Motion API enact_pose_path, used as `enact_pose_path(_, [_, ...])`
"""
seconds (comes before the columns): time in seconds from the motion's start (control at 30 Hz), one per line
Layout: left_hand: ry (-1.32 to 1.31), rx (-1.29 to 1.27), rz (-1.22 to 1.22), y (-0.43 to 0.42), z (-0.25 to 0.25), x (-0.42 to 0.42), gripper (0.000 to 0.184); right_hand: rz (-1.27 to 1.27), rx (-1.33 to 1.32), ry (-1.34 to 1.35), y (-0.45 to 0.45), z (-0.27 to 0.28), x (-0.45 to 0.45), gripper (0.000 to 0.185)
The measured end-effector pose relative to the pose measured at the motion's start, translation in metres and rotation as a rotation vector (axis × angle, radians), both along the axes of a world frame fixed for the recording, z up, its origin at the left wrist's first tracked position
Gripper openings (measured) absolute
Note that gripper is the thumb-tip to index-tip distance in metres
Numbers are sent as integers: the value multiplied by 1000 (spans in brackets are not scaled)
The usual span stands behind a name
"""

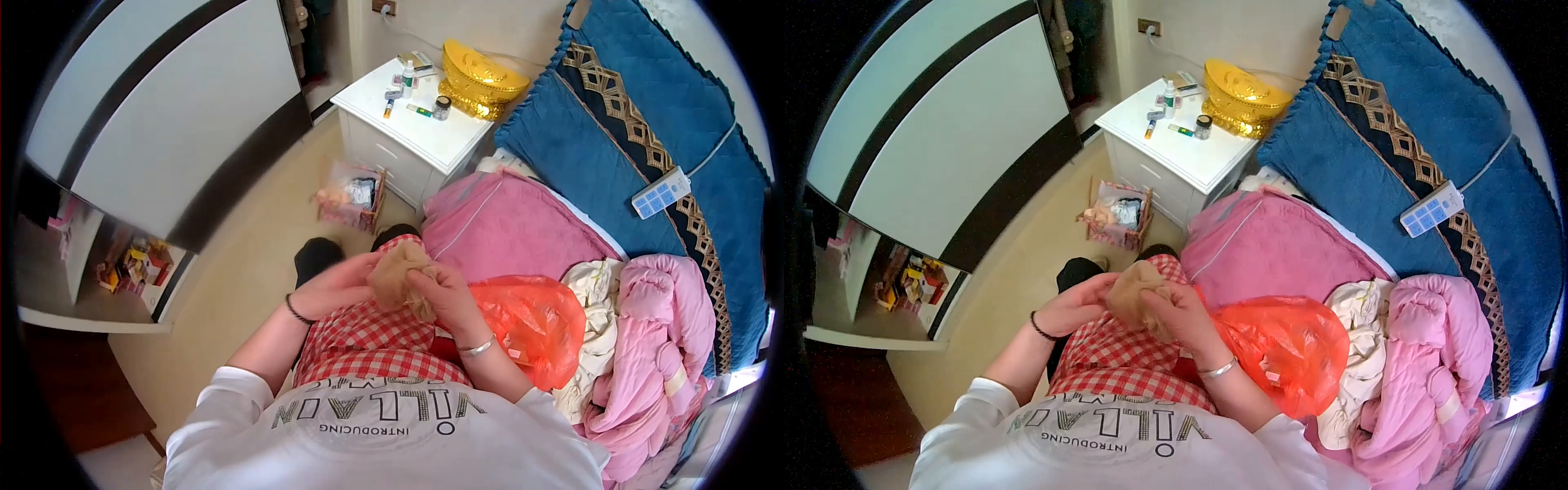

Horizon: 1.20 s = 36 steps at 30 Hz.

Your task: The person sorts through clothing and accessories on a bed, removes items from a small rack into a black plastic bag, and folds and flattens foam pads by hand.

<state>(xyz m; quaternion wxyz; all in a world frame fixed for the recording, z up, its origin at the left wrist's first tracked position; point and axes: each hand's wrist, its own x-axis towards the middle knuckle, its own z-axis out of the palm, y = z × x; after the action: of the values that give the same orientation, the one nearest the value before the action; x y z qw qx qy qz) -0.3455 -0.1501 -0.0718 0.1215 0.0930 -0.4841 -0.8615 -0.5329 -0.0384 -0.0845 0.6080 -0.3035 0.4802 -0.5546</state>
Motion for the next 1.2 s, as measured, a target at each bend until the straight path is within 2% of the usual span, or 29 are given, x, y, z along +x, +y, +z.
enact_pose_path(0.03, [-125,-161,17,1,-5,-6,52,5,3,-2,-1,-2,4,14])
enact_pose_path(0.07, [-269,-220,39,1,-12,-10,47,-43,-45,45,-4,-4,8,13])
enact_pose_path(0.1, [-269,-220,43,5,-11,-14,47,-91,-93,93,-6,-5,10,12])
enact_pose_path(0.17, [-215,65,214,12,-8,-20,36,-136,-63,72,-5,-1,9,12])
enact_pose_path(0.23, [-199,71,205,13,-8,-20,36,-190,-30,51,-1,-1,3,12])
enact_pose_path(0.3, [-183,81,198,14,-5,-21,37,-114,-20,-55,3,-9,-5,13])
enact_pose_path(0.37, [-145,396,220,16,3,-21,28,-90,-67,36,1,-21,-5,16])
enact_pose_path(0.43, [-176,347,309,14,-13,-21,26,-62,-116,124,-3,-12,-1,19])
enact_pose_path(0.5, [-203,294,392,9,-24,-18,24,-200,-91,69,-8,5,-3,25])
enact_pose_path(0.53, [-269,62,493,5,-27,-15,24,-201,-95,72,-9,9,-6,25])
enact_pose_path(0.57, [-329,-172,586,0,-28,-11,24,-261,-79,-113,-9,13,-11,30])
enact_pose_path(0.6, [-567,-469,497,-8,-24,-2,38,-321,-61,-300,-8,16,-16,36])
enact_pose_path(0.63, [-563,-469,490,-6,-17,-3,38,-329,-61,-297,-8,10,-21,36])
enact_pose_path(0.7, [-632,-1246,408,3,1,-2,61,-144,-146,-413,-9,0,-26,46])
enact_pose_path(0.73, [-628,-1206,230,2,6,-5,79,-141,-143,-414,-9,1,-23,46])
enact_pose_path(0.77, [-632,-1206,234,6,11,-9,79,-135,-101,-433,-10,2,-18,45])
enact_pose_path(0.83, [-405,-706,52,16,18,-20,82,-127,-59,-456,-15,14,-8,45])
enact_pose_path(0.87, [-139,-666,195,23,0,-27,69,-127,-41,-398,-17,19,-5,43])
enact_pose_path(0.9, [-139,-666,195,23,-5,-26,69,-128,-24,-338,-19,22,-4,41])
enact_pose_path(0.93, [-298,-575,159,23,-7,-26,58,-128,-26,-336,-19,20,-7,41])
enact_pose_path(0.97, [-452,-481,120,21,-10,-26,49,-164,-71,-216,-18,17,-12,36])
enact_pose_path(1.0, [-449,-482,116,17,-14,-24,49,-202,-114,-96,-17,13,-18,30])
enact_pose_path(1.07, [-423,-362,191,6,-22,-15,26,-228,-94,-150,-12,6,-28,26])
enact_pose_path(1.2, [-351,-225,209,5,-27,-8,24,-227,-65,-197,-6,-7,-35,19])
